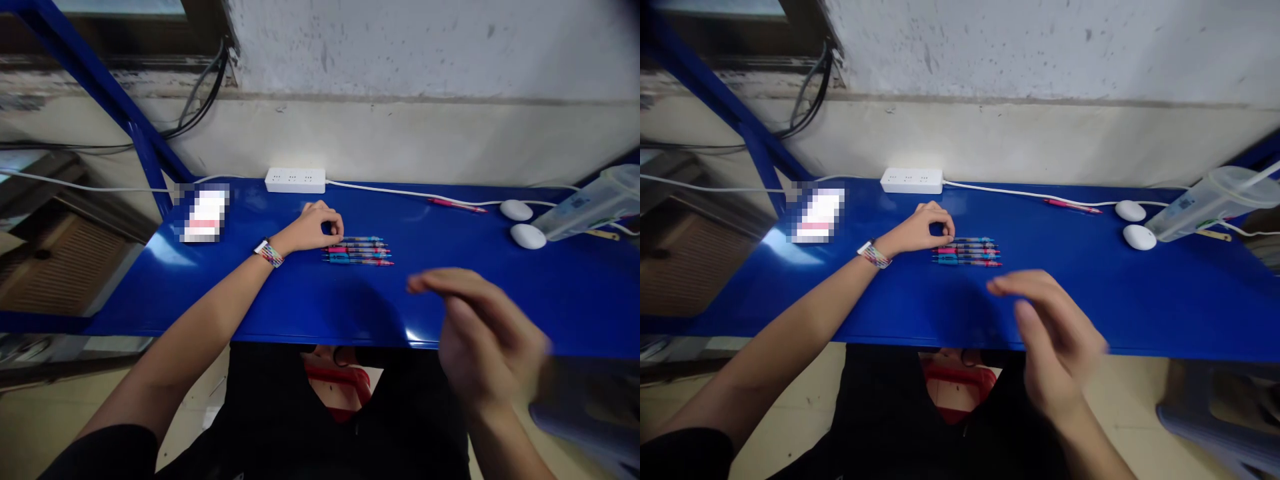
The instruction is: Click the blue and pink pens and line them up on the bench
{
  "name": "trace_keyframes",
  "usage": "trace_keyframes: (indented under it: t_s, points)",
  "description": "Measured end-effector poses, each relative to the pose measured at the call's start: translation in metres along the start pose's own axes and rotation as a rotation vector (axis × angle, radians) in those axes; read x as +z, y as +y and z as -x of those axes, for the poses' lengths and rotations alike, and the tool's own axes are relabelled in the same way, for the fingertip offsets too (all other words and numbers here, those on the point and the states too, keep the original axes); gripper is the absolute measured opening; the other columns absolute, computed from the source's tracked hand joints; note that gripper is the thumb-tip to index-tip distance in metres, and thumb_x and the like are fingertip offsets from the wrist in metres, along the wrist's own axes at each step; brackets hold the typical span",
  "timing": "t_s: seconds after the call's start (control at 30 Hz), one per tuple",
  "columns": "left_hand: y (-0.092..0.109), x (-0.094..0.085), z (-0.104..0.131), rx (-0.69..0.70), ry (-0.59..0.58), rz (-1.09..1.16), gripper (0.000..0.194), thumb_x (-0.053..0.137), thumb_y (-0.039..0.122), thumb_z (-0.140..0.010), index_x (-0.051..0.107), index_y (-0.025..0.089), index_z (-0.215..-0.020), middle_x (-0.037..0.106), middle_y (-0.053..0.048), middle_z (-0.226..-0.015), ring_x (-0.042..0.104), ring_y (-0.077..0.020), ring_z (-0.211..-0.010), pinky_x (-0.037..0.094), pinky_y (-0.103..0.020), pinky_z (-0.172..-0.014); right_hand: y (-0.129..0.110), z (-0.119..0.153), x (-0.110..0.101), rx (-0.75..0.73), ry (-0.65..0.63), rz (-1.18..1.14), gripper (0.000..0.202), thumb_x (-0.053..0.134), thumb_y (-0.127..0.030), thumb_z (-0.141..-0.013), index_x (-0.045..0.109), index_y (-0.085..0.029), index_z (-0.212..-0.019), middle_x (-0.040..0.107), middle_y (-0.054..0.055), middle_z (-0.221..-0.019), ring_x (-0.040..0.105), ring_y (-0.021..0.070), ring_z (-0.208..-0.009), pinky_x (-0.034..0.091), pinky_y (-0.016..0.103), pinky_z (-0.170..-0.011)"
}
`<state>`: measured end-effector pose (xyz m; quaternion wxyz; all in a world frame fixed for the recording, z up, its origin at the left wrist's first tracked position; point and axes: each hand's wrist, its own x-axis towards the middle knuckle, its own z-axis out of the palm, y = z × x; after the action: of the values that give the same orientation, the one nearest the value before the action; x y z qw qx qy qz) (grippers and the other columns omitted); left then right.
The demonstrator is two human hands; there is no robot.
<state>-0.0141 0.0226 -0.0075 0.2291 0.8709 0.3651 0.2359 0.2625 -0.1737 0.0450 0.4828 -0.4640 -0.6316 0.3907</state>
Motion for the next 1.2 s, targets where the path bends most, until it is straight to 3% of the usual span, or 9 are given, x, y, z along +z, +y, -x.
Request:
trace_keyframes:
  t_s: [0.03, 0.13, 0.3, 0.47, 0.6, 0.67, 0.83, 0.97, 1.2]
  points:
    - [0.0, 0.0, 0.0, 0.0, 0.004, -0.005, 0.005, 0.079, 0.024, -0.089, 0.079, 0.028, -0.085, 0.078, -0.002, -0.088, 0.063, -0.0319, -0.113, 0.034, -0.051, -0.11, 0.006, -0.006, 0.005, -0.101, 0.179, 0.054, 0.024, 0.063, -0.038, -0.11, 0.084, -0.047, -0.117, 0.081, 0.006, -0.119, 0.074, 0.0399, -0.115, 0.06, 0.063, -0.104]
    - [0.002, 0.0, 0.0, -0.003, 0.005, -0.021, 0.007, 0.077, 0.023, -0.09, 0.079, 0.028, -0.085, 0.078, -0.001, -0.089, 0.063, -0.0304, -0.113, 0.033, -0.05, -0.11, 0.033, -0.038, 0.014, -0.23, 0.061, 0.298, 0.022, 0.065, -0.03, -0.107, 0.085, -0.034, -0.116, 0.083, 0.009, -0.12, 0.076, 0.0372, -0.117, 0.058, 0.061, -0.107]
    - [0.007, -0.002, 0.001, -0.006, -0.003, -0.024, 0.006, 0.077, 0.024, -0.092, 0.079, 0.027, -0.087, 0.078, -0.001, -0.089, 0.064, -0.0296, -0.112, 0.034, -0.05, -0.11, 0.074, -0.088, 0.013, -0.248, -0.029, 0.504, 0.036, 0.062, -0.028, -0.102, 0.08, -0.022, -0.132, 0.078, 0.015, -0.142, 0.07, 0.0378, -0.139, 0.053, 0.062, -0.12]
    - [0.007, -0.001, 0.001, -0.024, 0.023, -0.005, 0.009, 0.075, 0.021, -0.094, 0.079, 0.028, -0.088, 0.08, 0.0, -0.09, 0.065, -0.0295, -0.111, 0.035, -0.052, -0.112, 0.092, -0.105, 0.02, -0.185, -0.075, 0.498, 0.048, 0.058, -0.029, -0.102, 0.074, -0.023, -0.147, 0.077, 0.014, -0.148, 0.064, 0.039, -0.151, 0.049, 0.066, -0.127]
    - [0.014, 0.013, -0.004, -0.071, 0.171, 0.211, 0.01, 0.071, 0.021, -0.097, 0.077, 0.024, -0.089, 0.081, -0.003, -0.097, 0.07, -0.0243, -0.097, 0.049, -0.044, -0.1, 0.096, -0.106, 0.027, -0.142, -0.106, 0.445, 0.056, 0.058, -0.035, -0.105, 0.065, -0.02, -0.159, 0.075, 0.016, -0.152, 0.063, 0.0387, -0.152, 0.047, 0.066, -0.129]
    - [0.02, 0.024, -0.007, -0.13, 0.31, 0.337, 0.012, 0.069, 0.023, -0.1, 0.076, 0.023, -0.091, 0.08, -0.005, -0.097, 0.071, -0.023, -0.094, 0.052, -0.04, -0.092, 0.098, -0.106, 0.029, -0.122, -0.071, 0.385, 0.054, 0.059, -0.036, -0.105, 0.067, -0.021, -0.156, 0.073, 0.015, -0.154, 0.066, 0.0379, -0.15, 0.047, 0.065, -0.129]
    - [0.036, 0.045, -0.009, -0.239, 0.501, 0.431, 0.017, 0.064, 0.019, -0.101, 0.076, 0.022, -0.088, 0.079, -0.003, -0.09, 0.071, -0.0206, -0.086, 0.052, -0.038, -0.086, 0.101, -0.112, 0.036, -0.064, 0.075, 0.108, 0.038, 0.061, -0.033, -0.101, 0.078, -0.025, -0.134, 0.079, 0.011, -0.144, 0.071, 0.0341, -0.141, 0.051, 0.058, -0.125]
    - [0.043, 0.05, -0.008, -0.261, 0.536, 0.458, 0.021, 0.063, 0.016, -0.1, 0.074, 0.022, -0.083, 0.077, -0.002, -0.085, 0.071, -0.0205, -0.085, 0.051, -0.038, -0.086, 0.097, -0.115, 0.042, -0.052, 0.143, 0.036, 0.031, 0.063, -0.032, -0.096, 0.082, -0.024, -0.119, 0.084, 0.009, -0.13, 0.075, 0.0321, -0.129, 0.056, 0.052, -0.115]
    - [0.043, 0.052, -0.01, -0.254, 0.586, 0.59, 0.025, 0.061, 0.013, -0.098, 0.073, 0.022, -0.079, 0.074, -0.001, -0.081, 0.068, -0.0188, -0.082, 0.051, -0.035, -0.083, 0.095, -0.114, 0.044, -0.06, 0.134, 0.099, 0.028, 0.059, -0.031, -0.093, 0.083, -0.023, -0.106, 0.086, 0.008, -0.113, 0.077, 0.03, -0.108, 0.057, 0.048, -0.101]
